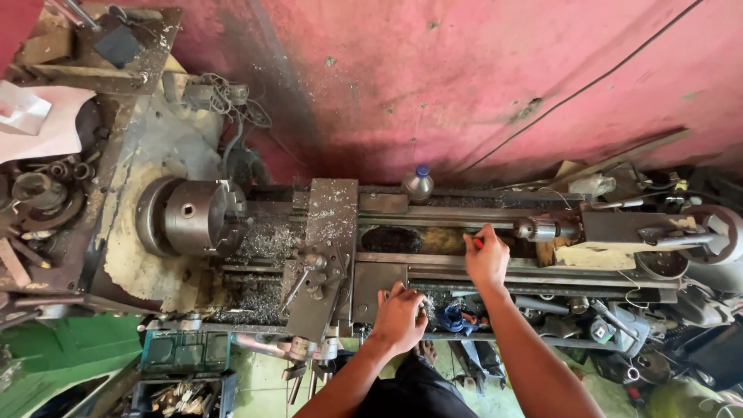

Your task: The person is using a small brush to apply lubricant to the sliding ways and other mechanical components of a metal lathe to ensure smooth operation.

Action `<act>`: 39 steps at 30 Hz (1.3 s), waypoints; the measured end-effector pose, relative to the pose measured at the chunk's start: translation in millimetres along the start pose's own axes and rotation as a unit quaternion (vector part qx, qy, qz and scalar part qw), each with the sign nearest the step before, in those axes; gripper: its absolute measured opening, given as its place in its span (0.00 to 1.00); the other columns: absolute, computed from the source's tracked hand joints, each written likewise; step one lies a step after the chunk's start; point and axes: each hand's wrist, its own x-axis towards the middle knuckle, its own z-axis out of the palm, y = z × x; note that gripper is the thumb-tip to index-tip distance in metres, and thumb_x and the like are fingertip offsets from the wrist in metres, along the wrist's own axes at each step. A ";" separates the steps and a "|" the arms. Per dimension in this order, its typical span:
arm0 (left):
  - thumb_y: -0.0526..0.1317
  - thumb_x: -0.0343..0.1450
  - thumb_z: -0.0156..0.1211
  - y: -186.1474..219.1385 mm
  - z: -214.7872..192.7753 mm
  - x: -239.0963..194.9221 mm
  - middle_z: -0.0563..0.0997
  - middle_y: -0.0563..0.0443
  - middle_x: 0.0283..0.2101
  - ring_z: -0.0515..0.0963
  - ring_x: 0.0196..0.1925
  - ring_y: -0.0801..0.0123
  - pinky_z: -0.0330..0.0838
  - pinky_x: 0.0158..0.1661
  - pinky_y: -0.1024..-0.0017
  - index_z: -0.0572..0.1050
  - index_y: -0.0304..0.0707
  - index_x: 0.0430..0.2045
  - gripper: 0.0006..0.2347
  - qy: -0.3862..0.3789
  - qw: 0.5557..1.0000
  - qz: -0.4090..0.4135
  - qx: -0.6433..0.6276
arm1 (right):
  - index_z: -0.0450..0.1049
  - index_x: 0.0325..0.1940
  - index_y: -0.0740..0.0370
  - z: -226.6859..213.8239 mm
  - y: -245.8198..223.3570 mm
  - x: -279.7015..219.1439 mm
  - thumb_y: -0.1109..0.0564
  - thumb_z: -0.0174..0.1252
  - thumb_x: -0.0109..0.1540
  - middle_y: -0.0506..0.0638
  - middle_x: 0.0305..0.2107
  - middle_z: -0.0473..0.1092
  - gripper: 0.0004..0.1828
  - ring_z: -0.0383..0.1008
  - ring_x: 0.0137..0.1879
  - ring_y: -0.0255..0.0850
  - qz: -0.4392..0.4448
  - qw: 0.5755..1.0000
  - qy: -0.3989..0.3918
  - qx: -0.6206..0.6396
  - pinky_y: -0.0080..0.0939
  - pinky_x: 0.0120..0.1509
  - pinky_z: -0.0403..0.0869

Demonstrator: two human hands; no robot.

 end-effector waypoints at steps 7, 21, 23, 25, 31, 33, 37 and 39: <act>0.39 0.70 0.61 -7.8 -3.7 -12.9 0.81 0.50 0.46 0.70 0.56 0.60 0.54 0.62 0.40 0.77 0.40 0.45 0.11 0.004 1.000 -0.009 0.008 | 0.67 0.36 0.55 6.8 -29.1 -20.5 0.52 0.60 0.65 0.55 0.27 0.77 0.10 0.75 0.34 0.58 0.044 0.996 -0.079 -0.028 0.58 0.38 0.70; 0.38 0.70 0.60 -12.6 -1.6 -33.9 0.82 0.51 0.50 0.71 0.57 0.60 0.52 0.63 0.37 0.77 0.43 0.48 0.12 0.005 1.000 -0.002 -0.014 | 0.72 0.43 0.45 -1.1 -64.0 -20.0 0.45 0.62 0.64 0.52 0.34 0.80 0.08 0.79 0.37 0.53 0.131 0.978 -0.150 -0.067 0.55 0.41 0.78; 0.38 0.70 0.61 -16.5 -2.3 -34.9 0.82 0.51 0.49 0.71 0.57 0.59 0.53 0.62 0.37 0.77 0.43 0.47 0.12 0.014 1.000 0.001 -0.008 | 0.70 0.45 0.49 -17.2 -70.2 -21.4 0.55 0.60 0.63 0.52 0.34 0.79 0.08 0.80 0.38 0.53 0.119 0.980 -0.125 -0.096 0.56 0.41 0.79; 0.38 0.70 0.62 -19.9 -1.4 -37.0 0.82 0.50 0.48 0.71 0.57 0.58 0.54 0.62 0.37 0.77 0.42 0.47 0.12 0.022 1.000 0.003 -0.005 | 0.67 0.48 0.52 -19.8 -61.7 -23.1 0.65 0.59 0.62 0.52 0.35 0.77 0.13 0.80 0.40 0.52 0.108 0.981 -0.101 -0.127 0.56 0.40 0.79; 0.39 0.71 0.60 -17.4 2.1 -34.8 0.81 0.51 0.48 0.70 0.58 0.59 0.51 0.64 0.31 0.76 0.42 0.45 0.10 -0.013 1.000 -0.007 0.005 | 0.72 0.43 0.51 -0.1 -44.3 -34.8 0.60 0.60 0.66 0.53 0.32 0.80 0.05 0.81 0.36 0.48 0.083 0.980 -0.169 -0.063 0.52 0.38 0.82; 0.38 0.69 0.61 -12.4 2.4 -33.8 0.81 0.52 0.50 0.70 0.56 0.61 0.53 0.63 0.40 0.76 0.43 0.50 0.14 -0.009 1.000 0.000 0.015 | 0.69 0.31 0.57 1.7 -47.2 -41.4 0.55 0.71 0.59 0.54 0.30 0.79 0.15 0.80 0.22 0.41 0.103 0.965 -0.121 0.211 0.38 0.25 0.77; 0.38 0.70 0.61 -8.9 4.3 -32.7 0.80 0.51 0.51 0.70 0.58 0.60 0.52 0.64 0.36 0.77 0.43 0.46 0.12 -0.017 1.000 0.003 0.011 | 0.73 0.48 0.59 -12.9 -20.0 -39.1 0.58 0.64 0.64 0.54 0.40 0.80 0.10 0.82 0.36 0.42 0.047 0.984 -0.103 0.134 0.42 0.41 0.84; 0.38 0.69 0.60 -12.2 8.8 -32.6 0.82 0.52 0.49 0.69 0.56 0.61 0.52 0.63 0.38 0.77 0.44 0.46 0.11 -0.017 1.000 -0.001 -0.004 | 0.74 0.41 0.55 -17.9 7.8 -39.9 0.69 0.60 0.59 0.55 0.41 0.73 0.11 0.77 0.40 0.49 -0.002 1.000 0.024 -0.012 0.52 0.46 0.76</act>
